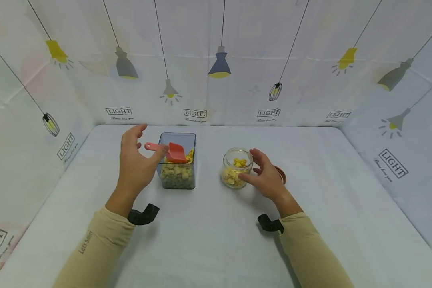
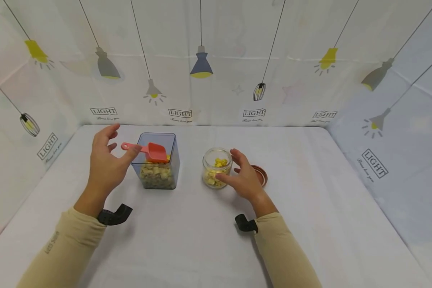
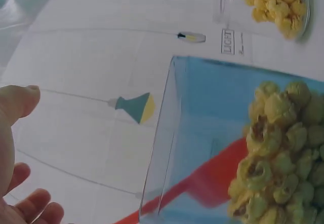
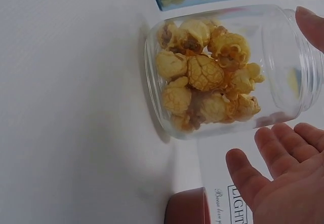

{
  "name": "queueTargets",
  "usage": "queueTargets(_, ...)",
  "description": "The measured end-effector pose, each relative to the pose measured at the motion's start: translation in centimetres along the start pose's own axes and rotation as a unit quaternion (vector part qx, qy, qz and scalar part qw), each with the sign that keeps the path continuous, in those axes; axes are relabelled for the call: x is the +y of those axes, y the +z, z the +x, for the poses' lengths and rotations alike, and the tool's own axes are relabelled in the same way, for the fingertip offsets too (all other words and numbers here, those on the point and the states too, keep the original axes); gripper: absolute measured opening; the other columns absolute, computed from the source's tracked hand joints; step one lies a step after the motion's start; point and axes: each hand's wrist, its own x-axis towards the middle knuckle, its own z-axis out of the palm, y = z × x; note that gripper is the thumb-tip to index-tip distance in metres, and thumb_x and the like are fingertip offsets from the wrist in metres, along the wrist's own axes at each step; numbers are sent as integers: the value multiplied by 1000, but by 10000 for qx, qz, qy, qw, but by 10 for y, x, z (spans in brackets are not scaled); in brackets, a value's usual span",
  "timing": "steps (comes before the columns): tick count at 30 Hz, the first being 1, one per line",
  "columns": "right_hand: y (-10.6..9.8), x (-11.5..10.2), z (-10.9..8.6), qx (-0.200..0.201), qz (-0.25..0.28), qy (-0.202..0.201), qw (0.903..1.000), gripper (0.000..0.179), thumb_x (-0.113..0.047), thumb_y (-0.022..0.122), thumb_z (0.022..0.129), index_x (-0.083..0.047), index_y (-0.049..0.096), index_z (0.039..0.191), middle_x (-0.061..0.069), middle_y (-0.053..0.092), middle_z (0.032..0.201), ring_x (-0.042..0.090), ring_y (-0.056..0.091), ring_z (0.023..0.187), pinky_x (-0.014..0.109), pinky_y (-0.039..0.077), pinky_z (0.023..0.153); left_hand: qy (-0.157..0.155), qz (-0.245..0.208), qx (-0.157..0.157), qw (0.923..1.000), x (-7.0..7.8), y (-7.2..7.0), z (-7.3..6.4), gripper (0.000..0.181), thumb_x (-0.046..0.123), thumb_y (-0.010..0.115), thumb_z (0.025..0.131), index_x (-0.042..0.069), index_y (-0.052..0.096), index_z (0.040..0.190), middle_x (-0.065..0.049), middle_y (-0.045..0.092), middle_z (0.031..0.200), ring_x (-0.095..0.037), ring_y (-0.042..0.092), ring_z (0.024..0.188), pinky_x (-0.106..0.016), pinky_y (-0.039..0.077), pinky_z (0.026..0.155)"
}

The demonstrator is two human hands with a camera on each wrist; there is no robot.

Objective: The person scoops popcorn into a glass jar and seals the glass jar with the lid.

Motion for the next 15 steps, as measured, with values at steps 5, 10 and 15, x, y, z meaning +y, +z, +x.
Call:
queueTargets(5,-2,1,-2,38,-15,44,10000,93,-21,81,86,-2,23,156,12,29,160,30,30,146,51,32,112,355,-574,-346,9971,8,16,-10,71,22,78,88,1,42,146,-12,41,147,-26,39,132,-50,39,105)
queueTargets(10,-5,6,-6,96,-93,129,9998,92,-22,81,86,-3,23,156,14,30,160,31,32,144,53,33,111,321,-919,-985,9904,15,39,-20,76,21,81,86,4,40,148,-10,42,147,-26,42,132,-49,39,107)
queueTargets(15,-8,8,-10,184,-99,225,9995,95,-25,83,84,-3,24,156,14,33,158,31,34,143,54,34,111,169,-889,-1609,9828,20,61,-27,80,32,81,86,10,39,150,-6,43,150,-27,42,134,-51,38,108)
